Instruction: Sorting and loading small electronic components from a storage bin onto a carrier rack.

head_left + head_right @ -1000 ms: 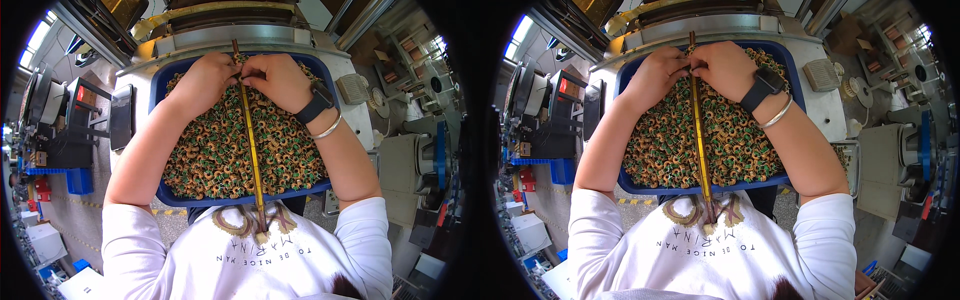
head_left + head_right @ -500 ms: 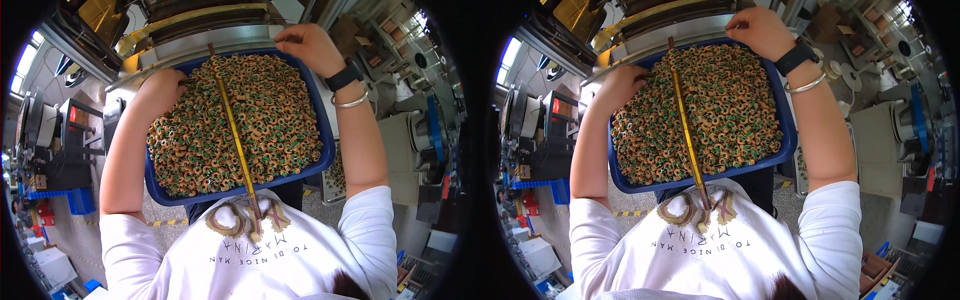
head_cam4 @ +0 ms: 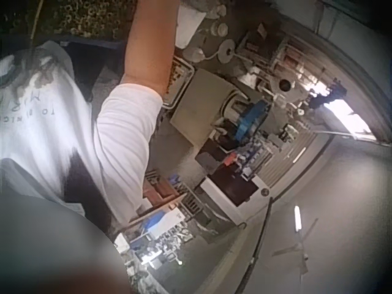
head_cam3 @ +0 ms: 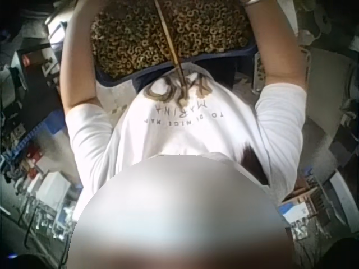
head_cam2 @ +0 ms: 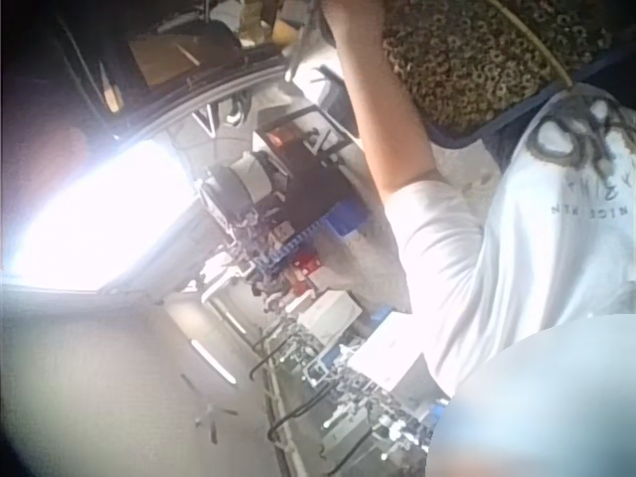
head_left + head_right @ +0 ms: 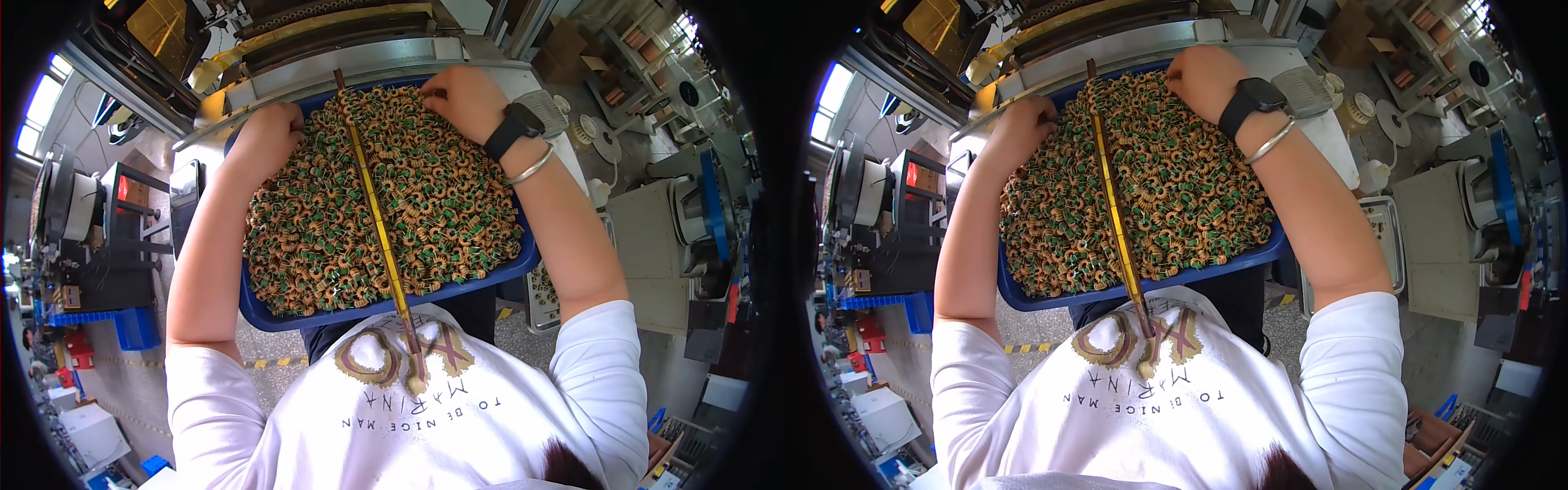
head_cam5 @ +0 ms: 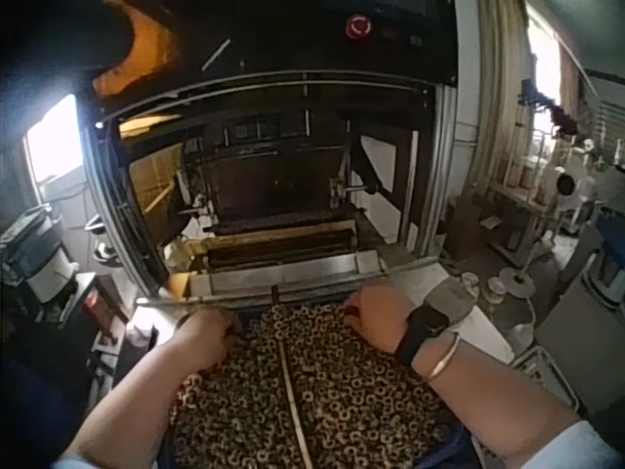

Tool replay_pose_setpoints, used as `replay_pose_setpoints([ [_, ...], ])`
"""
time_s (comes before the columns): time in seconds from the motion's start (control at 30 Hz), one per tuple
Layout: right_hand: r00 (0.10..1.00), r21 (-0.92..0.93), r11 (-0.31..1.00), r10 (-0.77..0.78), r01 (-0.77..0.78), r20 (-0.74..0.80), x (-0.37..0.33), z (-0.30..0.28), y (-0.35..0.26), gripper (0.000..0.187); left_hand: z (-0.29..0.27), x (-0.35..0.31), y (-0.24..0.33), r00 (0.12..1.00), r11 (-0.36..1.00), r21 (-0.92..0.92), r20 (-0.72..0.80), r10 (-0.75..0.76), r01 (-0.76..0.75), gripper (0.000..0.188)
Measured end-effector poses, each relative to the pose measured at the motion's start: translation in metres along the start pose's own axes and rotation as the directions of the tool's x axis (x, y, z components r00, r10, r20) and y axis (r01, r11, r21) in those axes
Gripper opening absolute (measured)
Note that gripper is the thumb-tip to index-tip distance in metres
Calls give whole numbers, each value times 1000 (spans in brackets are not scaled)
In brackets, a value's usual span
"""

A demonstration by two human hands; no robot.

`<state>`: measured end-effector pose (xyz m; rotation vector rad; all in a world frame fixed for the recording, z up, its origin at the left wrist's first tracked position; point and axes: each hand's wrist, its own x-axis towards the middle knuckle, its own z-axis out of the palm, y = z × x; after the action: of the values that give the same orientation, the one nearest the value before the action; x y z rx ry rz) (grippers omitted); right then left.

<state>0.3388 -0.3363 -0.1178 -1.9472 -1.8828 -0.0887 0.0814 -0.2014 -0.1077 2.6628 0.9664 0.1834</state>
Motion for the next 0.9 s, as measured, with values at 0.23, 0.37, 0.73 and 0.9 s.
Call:
replay_pose_setpoints([
  [0.23, 999, 42, 999, -27, 29, -47, -2, 1, 1, 16, 17, 4, -15, 983, 985, -154, -175, 52, -79, 18],
  [0.37, 997, 167, 985, -20, 33, -81, -4, -12, -3, 18, 10, 6, -8, 999, 999, -35, -40, 20, -22, 18],
  [0.73, 985, 500, 865, -115, 34, 131, 4, -5, -69, 15, 16, -7, 3, 943, 982, 145, -291, 161, -123, 20],
  [0.9, 984, 374, 914, -177, 158, 18, -1, 4, -67, 15, 11, -11, 25, 901, 876, -361, -403, 162, -319, 20],
])
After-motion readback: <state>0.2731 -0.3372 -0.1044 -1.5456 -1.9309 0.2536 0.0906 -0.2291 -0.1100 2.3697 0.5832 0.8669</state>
